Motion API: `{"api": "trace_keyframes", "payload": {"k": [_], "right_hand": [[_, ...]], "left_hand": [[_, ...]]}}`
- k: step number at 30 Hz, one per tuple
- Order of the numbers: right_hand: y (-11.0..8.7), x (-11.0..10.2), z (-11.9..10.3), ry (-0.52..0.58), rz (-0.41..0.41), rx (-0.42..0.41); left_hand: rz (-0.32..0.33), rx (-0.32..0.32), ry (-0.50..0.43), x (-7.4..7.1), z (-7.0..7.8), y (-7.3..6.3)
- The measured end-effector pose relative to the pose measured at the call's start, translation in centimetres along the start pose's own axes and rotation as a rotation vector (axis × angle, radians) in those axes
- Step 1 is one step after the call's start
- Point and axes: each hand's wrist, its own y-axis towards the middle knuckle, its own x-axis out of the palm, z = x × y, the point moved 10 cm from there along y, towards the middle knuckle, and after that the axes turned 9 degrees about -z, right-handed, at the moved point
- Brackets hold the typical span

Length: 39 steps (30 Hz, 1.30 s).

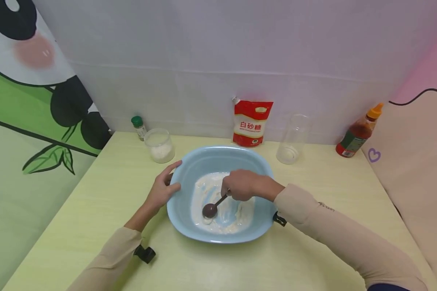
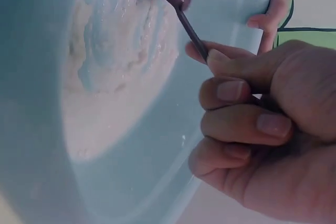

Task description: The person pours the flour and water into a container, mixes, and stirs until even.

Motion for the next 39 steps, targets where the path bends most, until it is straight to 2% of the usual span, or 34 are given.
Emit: {"api": "trace_keyframes", "payload": {"k": [4,7,12,15,18,21,25,30,32,35,37,39], "right_hand": [[-1.5,0.3,1.2,-0.045,-0.084,0.071],[-2.6,-0.5,3.1,-0.086,-0.082,0.154],[-3.0,-3.0,6.5,-0.111,0.040,0.299],[-1.9,-4.1,7.1,-0.111,0.129,0.325],[-0.2,-4.6,6.7,-0.088,0.184,0.300],[1.7,-4.5,6.0,-0.045,0.196,0.260],[3.6,-4.2,4.3,0.007,0.171,0.161],[4.4,-3.6,2.3,0.045,0.125,0.073],[4.4,-2.9,1.6,0.064,0.073,0.047],[4.3,-1.3,0.1,0.086,-0.055,-0.012],[3.7,-0.2,-1.0,0.083,-0.139,-0.050],[2.8,0.6,-1.5,0.074,-0.196,-0.051]], "left_hand": [[0.001,-0.001,0.003,0.0,0.1,0.0],[0.001,-0.003,0.007,0.0,0.2,0.0],[-0.001,-0.004,0.015,0.0,0.4,-0.1],[0.000,-0.006,0.012,0.0,0.4,-0.2],[0.000,-0.005,0.012,0.0,0.4,-0.3],[-0.004,0.000,0.014,0.0,0.4,-0.3],[-0.005,0.008,0.016,-0.1,0.5,-0.3],[-0.001,0.006,0.014,-0.1,0.4,-0.3],[0.003,0.004,0.008,-0.1,0.3,-0.3],[0.005,0.007,0.002,-0.1,0.3,-0.3],[0.003,0.005,0.003,-0.2,0.3,-0.3],[0.001,-0.002,0.006,-0.2,0.3,-0.3]]}}
